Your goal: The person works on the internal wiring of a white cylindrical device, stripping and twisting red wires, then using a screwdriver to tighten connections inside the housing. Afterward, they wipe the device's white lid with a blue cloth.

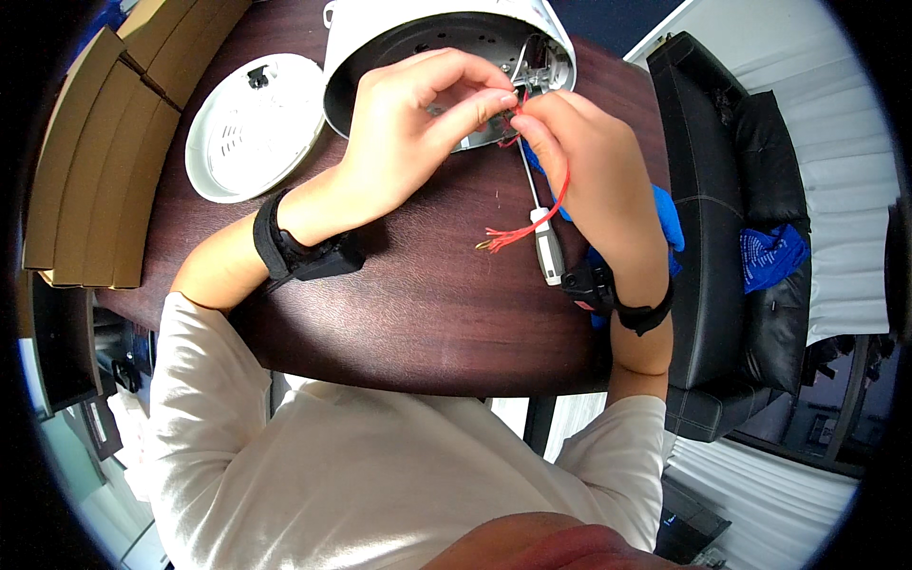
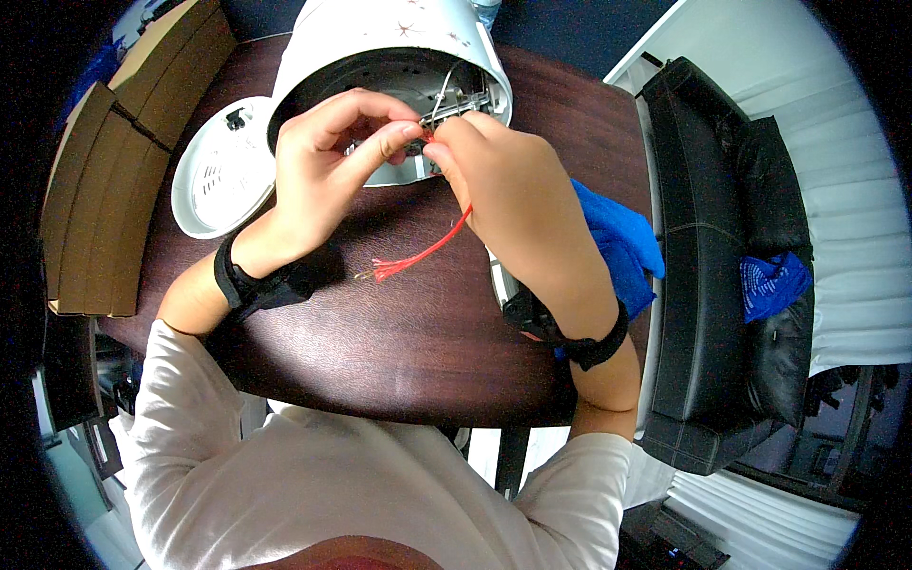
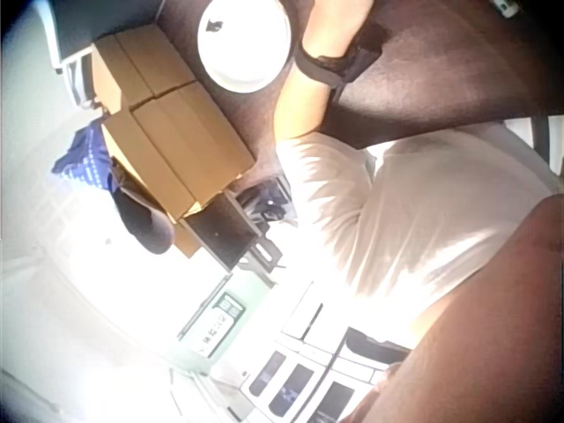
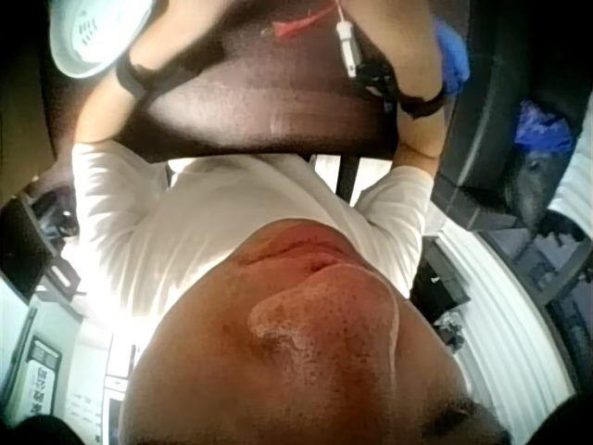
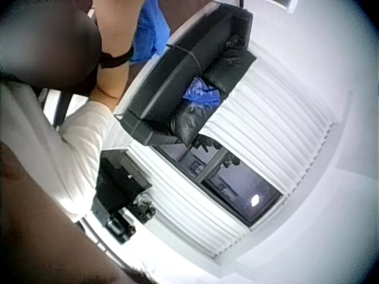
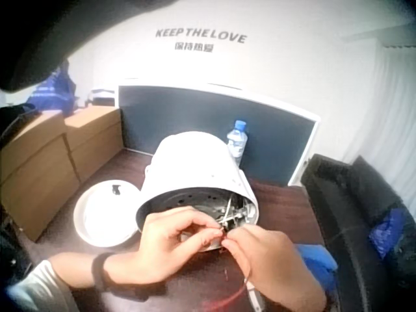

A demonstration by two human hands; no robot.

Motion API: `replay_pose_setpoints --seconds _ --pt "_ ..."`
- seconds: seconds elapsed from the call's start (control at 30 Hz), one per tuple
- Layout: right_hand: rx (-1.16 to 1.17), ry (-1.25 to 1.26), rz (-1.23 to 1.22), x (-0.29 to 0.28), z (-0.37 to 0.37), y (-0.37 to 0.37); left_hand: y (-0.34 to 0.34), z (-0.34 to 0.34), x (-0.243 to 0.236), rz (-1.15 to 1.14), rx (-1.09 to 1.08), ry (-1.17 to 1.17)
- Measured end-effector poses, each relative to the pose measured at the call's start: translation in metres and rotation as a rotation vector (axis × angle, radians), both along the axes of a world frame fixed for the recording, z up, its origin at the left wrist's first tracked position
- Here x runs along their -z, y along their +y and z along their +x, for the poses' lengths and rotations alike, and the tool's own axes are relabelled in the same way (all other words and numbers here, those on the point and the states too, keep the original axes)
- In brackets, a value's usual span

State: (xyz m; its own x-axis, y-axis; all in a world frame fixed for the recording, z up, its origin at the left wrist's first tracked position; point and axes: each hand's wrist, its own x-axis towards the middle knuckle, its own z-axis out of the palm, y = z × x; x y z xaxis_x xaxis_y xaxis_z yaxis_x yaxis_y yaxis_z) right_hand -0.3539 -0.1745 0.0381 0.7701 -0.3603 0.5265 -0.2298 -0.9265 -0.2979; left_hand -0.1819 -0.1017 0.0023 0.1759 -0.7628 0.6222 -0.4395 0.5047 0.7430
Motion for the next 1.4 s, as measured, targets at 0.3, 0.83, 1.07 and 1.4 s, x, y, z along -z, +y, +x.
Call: replay_pose_setpoints --seconds 0.3,0.83,1.07,1.4 --pt "0.006 0.03 -0.117 0.003 0.0 0.004 -0.005 0.006 -0.005 -0.22 -0.075 -0.341" --pt "-0.019 0.082 -0.001 0.004 -0.002 0.0 -0.005 0.008 -0.003 0.028 0.084 -0.142" --pt "-0.031 0.39 0.181 0.011 -0.026 -0.01 0.007 0.023 0.003 -0.023 0.052 -0.407" --pt "0.09 0.123 0.12 0.022 -0.009 -0.03 0.005 0.022 0.025 -0.054 0.033 -0.486"
